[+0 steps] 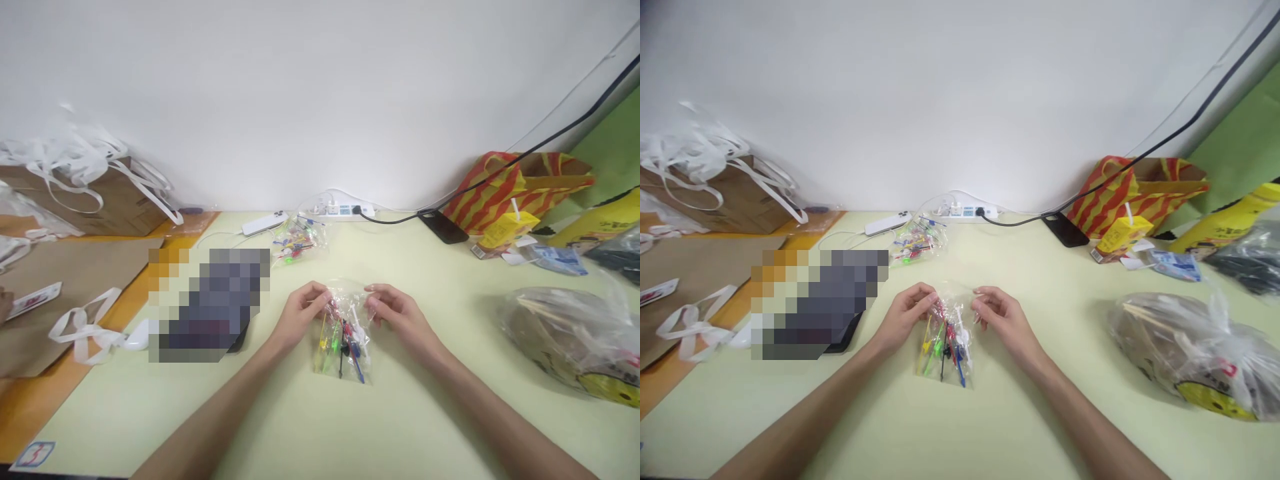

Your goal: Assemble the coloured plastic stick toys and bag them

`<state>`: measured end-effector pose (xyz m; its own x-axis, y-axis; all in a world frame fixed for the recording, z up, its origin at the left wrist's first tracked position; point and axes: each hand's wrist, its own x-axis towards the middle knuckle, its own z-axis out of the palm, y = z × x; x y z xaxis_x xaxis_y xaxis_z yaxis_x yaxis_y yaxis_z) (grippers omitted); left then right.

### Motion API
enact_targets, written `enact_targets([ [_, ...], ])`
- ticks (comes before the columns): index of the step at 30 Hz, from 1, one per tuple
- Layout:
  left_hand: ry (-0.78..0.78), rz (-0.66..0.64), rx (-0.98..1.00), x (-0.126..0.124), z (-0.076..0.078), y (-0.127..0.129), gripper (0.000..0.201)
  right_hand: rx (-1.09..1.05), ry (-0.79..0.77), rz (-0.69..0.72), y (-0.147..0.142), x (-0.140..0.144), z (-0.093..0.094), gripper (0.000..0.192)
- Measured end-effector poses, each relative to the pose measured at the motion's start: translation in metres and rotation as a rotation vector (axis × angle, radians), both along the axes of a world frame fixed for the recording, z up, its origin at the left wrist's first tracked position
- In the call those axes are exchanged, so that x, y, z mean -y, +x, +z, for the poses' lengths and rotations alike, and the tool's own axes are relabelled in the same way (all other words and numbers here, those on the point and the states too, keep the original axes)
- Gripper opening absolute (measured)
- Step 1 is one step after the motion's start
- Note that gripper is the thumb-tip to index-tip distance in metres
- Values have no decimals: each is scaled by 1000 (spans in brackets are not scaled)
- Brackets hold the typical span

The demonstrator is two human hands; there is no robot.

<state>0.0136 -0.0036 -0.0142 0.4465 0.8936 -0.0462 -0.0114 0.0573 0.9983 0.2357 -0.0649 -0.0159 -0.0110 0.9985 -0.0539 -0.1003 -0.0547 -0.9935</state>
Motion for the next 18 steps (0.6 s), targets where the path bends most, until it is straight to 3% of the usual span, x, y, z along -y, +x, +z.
enact_targets([
  [5, 34, -33, -51, 1, 2, 2, 30, 70, 13, 9, -1, 1, -1, 32],
  [11, 93, 59, -46, 0, -1, 3, 33, 69, 29, -67, 2, 0, 0, 33],
  [18, 83, 66, -41, 0, 1, 1, 30, 79, 99, -75, 0, 3, 1, 30],
])
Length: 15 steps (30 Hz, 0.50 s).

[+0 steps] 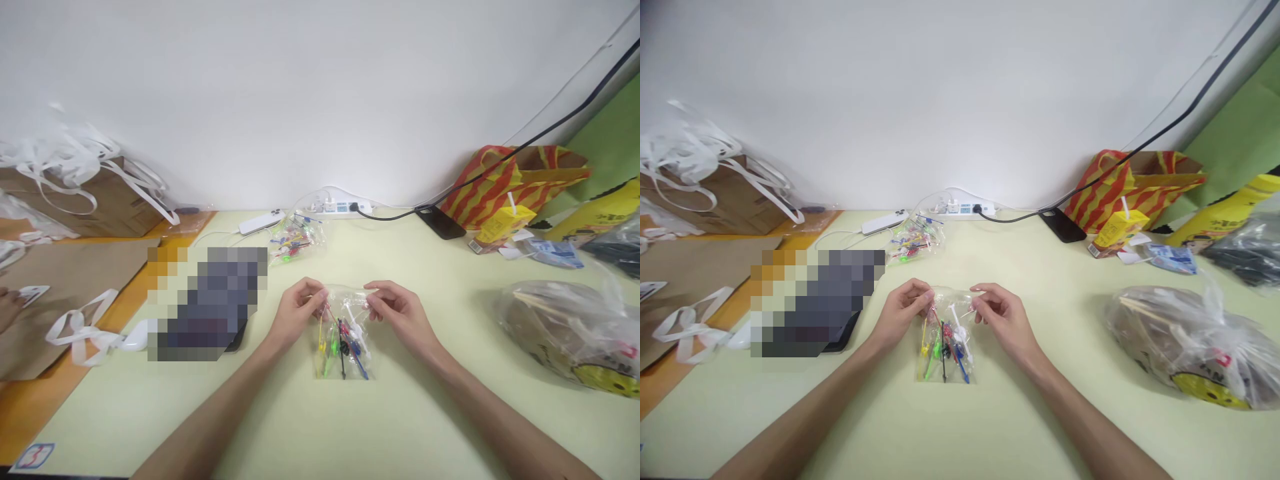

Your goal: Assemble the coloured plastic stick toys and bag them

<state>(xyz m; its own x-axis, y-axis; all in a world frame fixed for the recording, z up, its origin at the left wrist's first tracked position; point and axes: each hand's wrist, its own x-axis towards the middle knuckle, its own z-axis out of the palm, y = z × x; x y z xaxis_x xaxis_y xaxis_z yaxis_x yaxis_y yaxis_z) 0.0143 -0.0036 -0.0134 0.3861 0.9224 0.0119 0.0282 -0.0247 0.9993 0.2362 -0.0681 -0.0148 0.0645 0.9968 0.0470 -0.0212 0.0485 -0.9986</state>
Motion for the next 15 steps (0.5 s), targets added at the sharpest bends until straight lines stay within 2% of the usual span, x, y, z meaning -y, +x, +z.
enact_targets([
  [4, 4, -11, 4, 1, 1, -1, 31, 24, 37, -4, 0, 1, -2, 27],
  [9, 39, -55, 19, 1, 0, -2, 23, 42, 37, -5, 0, 0, -3, 27],
  [15, 150, -74, 7, -2, 2, -8, 22, 52, 38, -19, 1, 2, 1, 28],
])
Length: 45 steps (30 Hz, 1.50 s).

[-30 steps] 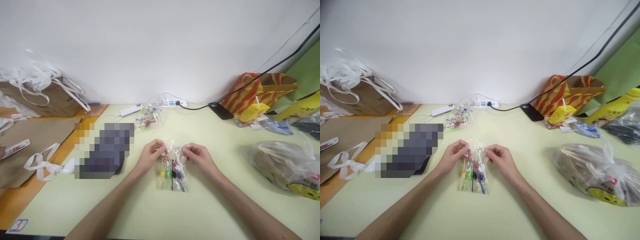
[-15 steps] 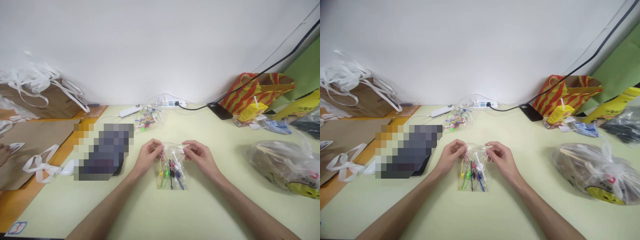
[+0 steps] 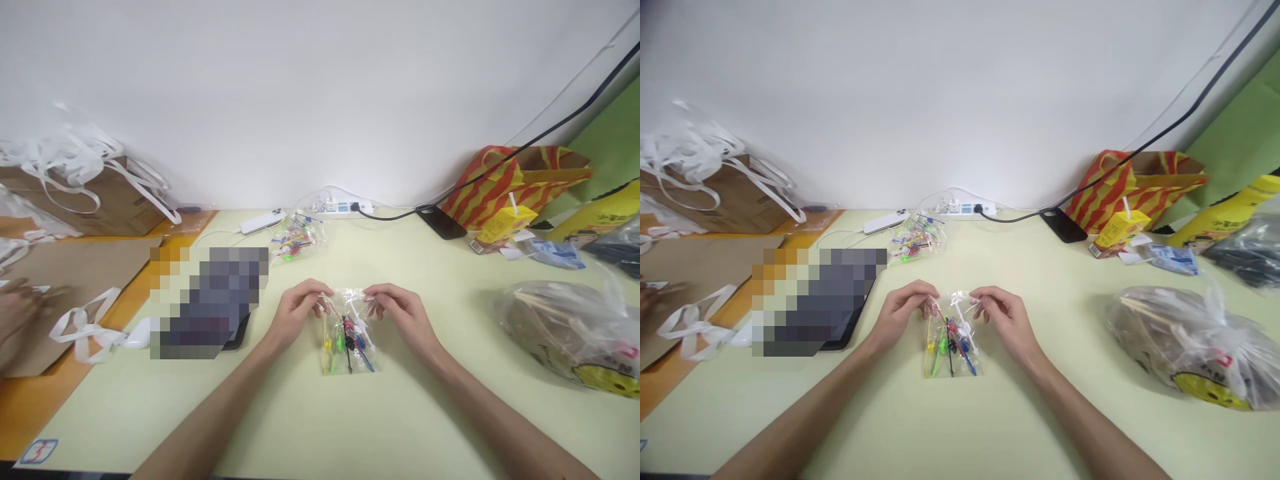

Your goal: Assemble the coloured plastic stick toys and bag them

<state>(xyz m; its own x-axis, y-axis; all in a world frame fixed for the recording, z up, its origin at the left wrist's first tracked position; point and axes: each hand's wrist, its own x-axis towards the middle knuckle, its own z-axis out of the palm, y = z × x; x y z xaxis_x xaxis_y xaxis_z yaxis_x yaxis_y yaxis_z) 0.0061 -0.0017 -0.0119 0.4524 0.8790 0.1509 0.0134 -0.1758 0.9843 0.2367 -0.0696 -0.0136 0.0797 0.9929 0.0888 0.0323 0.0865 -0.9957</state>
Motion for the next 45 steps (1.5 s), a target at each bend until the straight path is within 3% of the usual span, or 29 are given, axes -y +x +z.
enact_targets([
  [5, 70, -70, -51, -1, 0, -4, 28, 30, -21, -68, -1, 0, -2, 26],
  [9, 4, 45, -152, 3, -1, 2, 26, 36, -4, -108, -2, -1, -6, 36],
  [12, -78, 83, -98, 5, 0, 7, 30, 61, -3, -105, -4, -1, -6, 37],
  [18, -236, -76, -43, 7, 3, 9, 51, -32, -27, 24, -10, 2, -7, 38],
  [22, -201, -138, -139, 10, 4, 7, 45, -6, -28, 79, -13, 2, -10, 39],
  [28, -122, -133, -198, 12, 5, 7, 37, 110, -100, 219, -12, 0, -12, 31],
  [37, -140, -110, -134, 6, 1, 6, 38, 72, -126, 143, -8, -2, -12, 35],
  [45, -50, -101, -177, 8, 0, 5, 33, 142, -155, 190, -9, -3, -9, 18],
])
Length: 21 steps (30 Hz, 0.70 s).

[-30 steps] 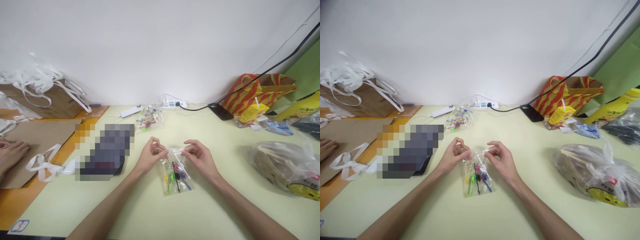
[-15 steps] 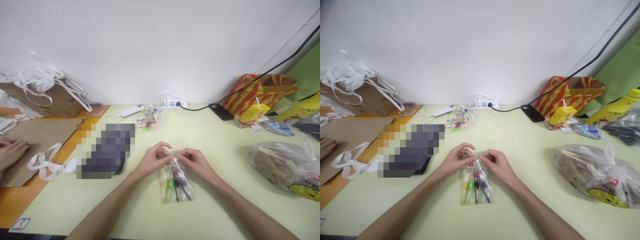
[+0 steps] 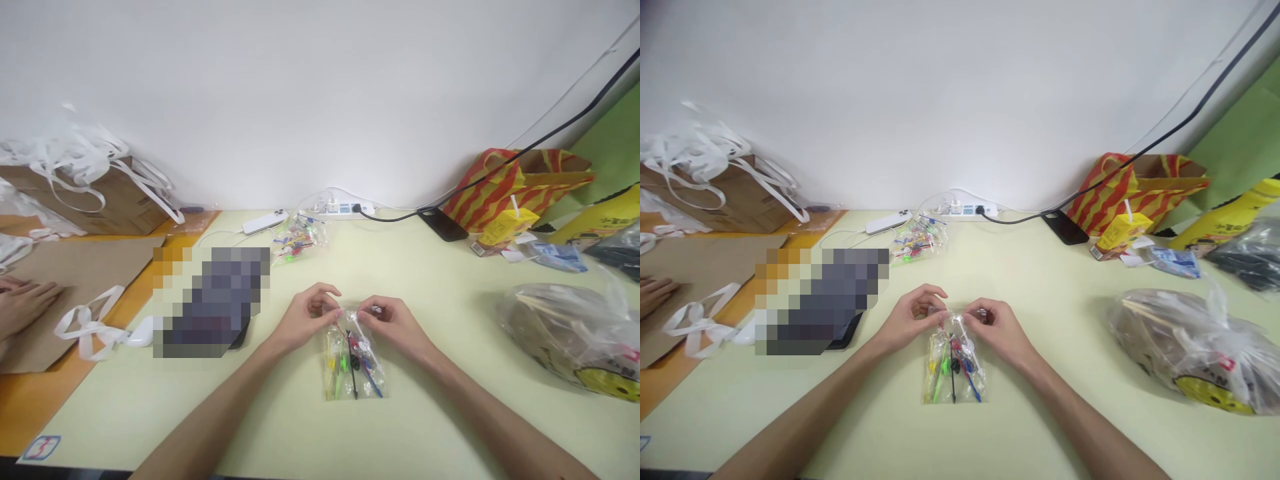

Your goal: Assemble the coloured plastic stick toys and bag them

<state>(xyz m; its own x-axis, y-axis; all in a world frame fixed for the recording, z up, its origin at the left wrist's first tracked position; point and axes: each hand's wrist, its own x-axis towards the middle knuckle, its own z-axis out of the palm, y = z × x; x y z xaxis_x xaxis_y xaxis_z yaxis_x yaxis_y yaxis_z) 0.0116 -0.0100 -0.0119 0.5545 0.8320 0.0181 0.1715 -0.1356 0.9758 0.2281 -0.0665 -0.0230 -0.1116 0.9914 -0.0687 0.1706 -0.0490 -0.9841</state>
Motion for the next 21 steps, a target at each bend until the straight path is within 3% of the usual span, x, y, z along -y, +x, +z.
enact_targets([
  [21, 144, -190, -70, 11, 8, 6, 29, 70, 133, 65, -10, 8, -3, 6],
])
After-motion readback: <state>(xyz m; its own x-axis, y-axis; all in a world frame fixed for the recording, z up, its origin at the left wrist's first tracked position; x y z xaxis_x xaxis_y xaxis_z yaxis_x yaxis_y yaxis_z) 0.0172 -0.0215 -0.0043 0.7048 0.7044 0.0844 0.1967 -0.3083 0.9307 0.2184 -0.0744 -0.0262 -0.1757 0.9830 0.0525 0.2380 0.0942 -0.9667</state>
